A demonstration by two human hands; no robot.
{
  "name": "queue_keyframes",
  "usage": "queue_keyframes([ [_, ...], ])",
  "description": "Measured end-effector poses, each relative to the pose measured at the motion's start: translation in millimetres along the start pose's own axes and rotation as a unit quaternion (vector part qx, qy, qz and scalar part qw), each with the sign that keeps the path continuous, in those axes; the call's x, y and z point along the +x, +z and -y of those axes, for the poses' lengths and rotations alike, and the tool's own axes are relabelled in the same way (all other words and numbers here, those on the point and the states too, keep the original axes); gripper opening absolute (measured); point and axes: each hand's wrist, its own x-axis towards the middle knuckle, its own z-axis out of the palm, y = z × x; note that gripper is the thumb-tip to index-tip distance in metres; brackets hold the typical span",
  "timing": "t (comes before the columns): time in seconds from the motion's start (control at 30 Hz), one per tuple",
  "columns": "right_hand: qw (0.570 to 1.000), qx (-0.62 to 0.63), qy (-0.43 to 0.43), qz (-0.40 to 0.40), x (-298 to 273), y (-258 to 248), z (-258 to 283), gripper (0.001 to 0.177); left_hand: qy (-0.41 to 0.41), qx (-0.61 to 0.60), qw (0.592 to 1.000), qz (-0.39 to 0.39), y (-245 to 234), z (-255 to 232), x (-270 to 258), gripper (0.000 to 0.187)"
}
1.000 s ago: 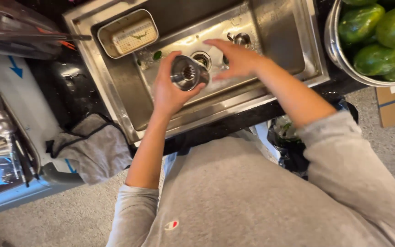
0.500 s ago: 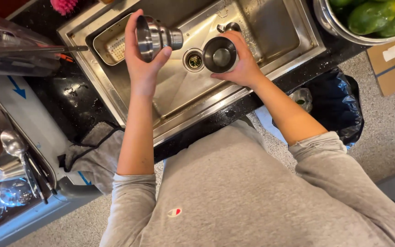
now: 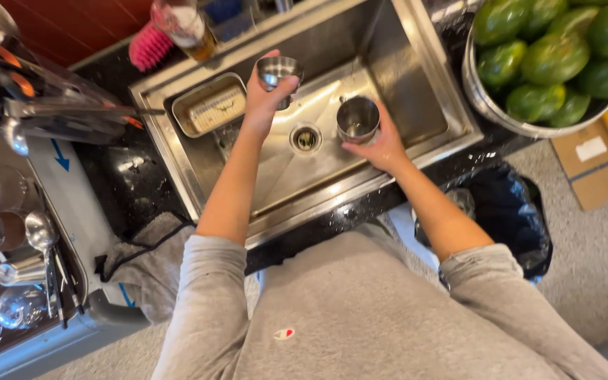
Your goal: The person washes a clear glass pitcher and two metal shakers in a stainless steel sink using a purple sponge and running water. They rinse the items thoroughly and place them on a drying rack. The person also briefly handles a small glass jar containing a dark liquid.
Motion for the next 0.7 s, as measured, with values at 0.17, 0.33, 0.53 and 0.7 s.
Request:
queue_keyframes([
  [0.17, 0.999, -0.015, 0.037, -0.032, -0.7, 3.0, -7.2, 0.101, 0.086, 0.181, 0.979, -0.026, -5.4, 23.3, 80.3, 0.098],
  [0.33, 0.997, 0.073, 0.002, -0.007, 5.7, 3.0, -1.6, 0.101, 0.342, 0.548, 0.763, 0.006, -11.7, 29.4, 147.6, 0.088],
  [0.53, 0.994, -0.069, 0.086, -0.007, 10.3, -1.0, 15.7, 0.108, 0.074, 0.346, 0.935, 0.037, 20.4, 14.8, 153.8, 0.084],
  [0.7, 0.994, -0.076, 0.082, 0.003, 13.4, -0.3, 8.0, 0.111, 0.068, 0.364, 0.929, 0.015, 21.2, 3.9, 152.4, 0.087],
])
